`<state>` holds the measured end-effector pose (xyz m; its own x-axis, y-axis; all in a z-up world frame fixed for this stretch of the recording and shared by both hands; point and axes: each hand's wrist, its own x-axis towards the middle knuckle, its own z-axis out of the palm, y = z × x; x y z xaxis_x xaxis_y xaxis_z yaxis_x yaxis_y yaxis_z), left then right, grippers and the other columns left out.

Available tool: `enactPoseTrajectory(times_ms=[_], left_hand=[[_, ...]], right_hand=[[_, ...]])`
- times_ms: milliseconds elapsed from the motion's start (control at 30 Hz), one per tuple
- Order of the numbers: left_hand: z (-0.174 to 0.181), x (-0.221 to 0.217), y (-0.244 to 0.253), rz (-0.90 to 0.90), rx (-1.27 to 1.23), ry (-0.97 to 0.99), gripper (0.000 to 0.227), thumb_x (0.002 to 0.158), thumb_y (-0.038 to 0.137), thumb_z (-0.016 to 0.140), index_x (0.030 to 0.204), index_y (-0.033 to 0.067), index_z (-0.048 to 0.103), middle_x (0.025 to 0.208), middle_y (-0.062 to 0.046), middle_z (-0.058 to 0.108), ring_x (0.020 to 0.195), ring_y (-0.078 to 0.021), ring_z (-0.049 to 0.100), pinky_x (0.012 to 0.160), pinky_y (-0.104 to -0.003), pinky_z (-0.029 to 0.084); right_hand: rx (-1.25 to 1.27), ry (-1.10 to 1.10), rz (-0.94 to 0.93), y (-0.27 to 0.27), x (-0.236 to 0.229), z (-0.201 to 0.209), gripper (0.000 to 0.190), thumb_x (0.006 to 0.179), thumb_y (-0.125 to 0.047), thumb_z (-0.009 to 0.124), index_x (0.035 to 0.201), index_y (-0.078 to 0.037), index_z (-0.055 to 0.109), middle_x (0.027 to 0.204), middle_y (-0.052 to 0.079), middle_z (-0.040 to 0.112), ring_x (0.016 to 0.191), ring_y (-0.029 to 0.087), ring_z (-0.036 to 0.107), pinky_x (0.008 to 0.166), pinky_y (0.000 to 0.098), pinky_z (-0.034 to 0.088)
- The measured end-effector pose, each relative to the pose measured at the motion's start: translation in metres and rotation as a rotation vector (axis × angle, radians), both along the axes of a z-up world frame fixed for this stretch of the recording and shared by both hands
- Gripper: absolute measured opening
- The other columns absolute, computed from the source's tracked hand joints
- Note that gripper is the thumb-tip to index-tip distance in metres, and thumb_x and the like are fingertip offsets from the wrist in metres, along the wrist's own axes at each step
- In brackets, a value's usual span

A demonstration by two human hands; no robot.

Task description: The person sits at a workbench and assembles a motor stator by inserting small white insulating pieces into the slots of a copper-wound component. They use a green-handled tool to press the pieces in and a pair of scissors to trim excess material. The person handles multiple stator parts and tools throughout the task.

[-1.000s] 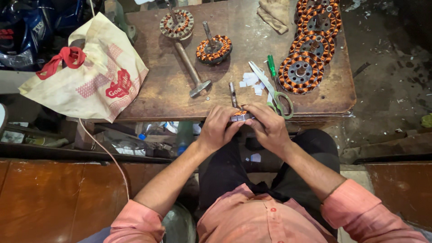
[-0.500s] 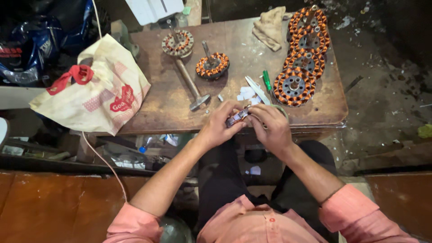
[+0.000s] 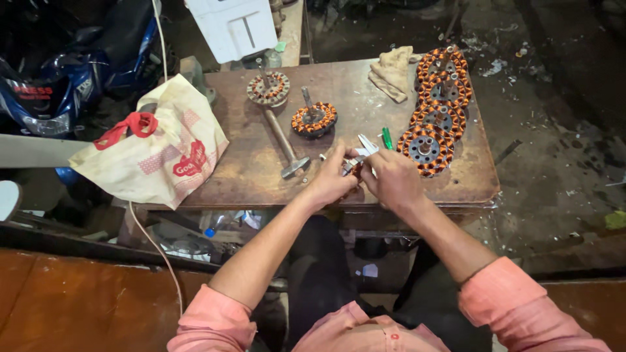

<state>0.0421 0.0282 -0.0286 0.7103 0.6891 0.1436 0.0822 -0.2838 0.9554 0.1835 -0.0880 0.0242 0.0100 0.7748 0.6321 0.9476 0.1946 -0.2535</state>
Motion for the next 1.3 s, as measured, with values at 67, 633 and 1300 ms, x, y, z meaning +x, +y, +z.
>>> enactPoseTrajectory(times_ms=[67, 633, 1300], left_hand=[[0.002, -0.001, 0.002, -0.014, -0.031, 0.001, 0.048, 0.073, 0.004, 0.065, 0.118, 0.005, 0.05, 0.112, -0.013, 0.058, 0.1, -0.0257, 0.061, 0.082, -0.038, 0.053], [-0.008, -0.009, -0.028, 0.268, 0.117, -0.01, 0.07, 0.081, 0.009, 0.079, 0.144, 0.0038, 0.048, 0.142, -0.024, 0.042, 0.135, -0.0374, 0.041, 0.111, -0.043, 0.037], [-0.014, -0.04, -0.032, 0.163, 0.387, 0.003, 0.043, 0.094, 0.016, 0.069, 0.134, 0.004, 0.059, 0.125, -0.018, 0.067, 0.119, -0.0315, 0.064, 0.104, -0.041, 0.05]], right_hand=[[0.011, 0.002, -0.017, 0.007, 0.001, -0.004, 0.015, 0.082, -0.014, 0.077, 0.086, -0.004, 0.067, 0.081, 0.012, 0.064, 0.076, 0.033, 0.065, 0.07, 0.0442, 0.053], [-0.115, 0.679, -0.29, 0.006, 0.019, -0.074, 0.02, 0.087, -0.016, 0.07, 0.099, -0.001, 0.077, 0.089, 0.017, 0.076, 0.079, 0.029, 0.077, 0.077, 0.0376, 0.06], [-0.497, 0.519, -0.417, 0.123, 0.095, -0.037, 0.019, 0.085, -0.017, 0.069, 0.097, -0.004, 0.074, 0.084, 0.016, 0.074, 0.074, 0.03, 0.076, 0.066, 0.043, 0.061]])
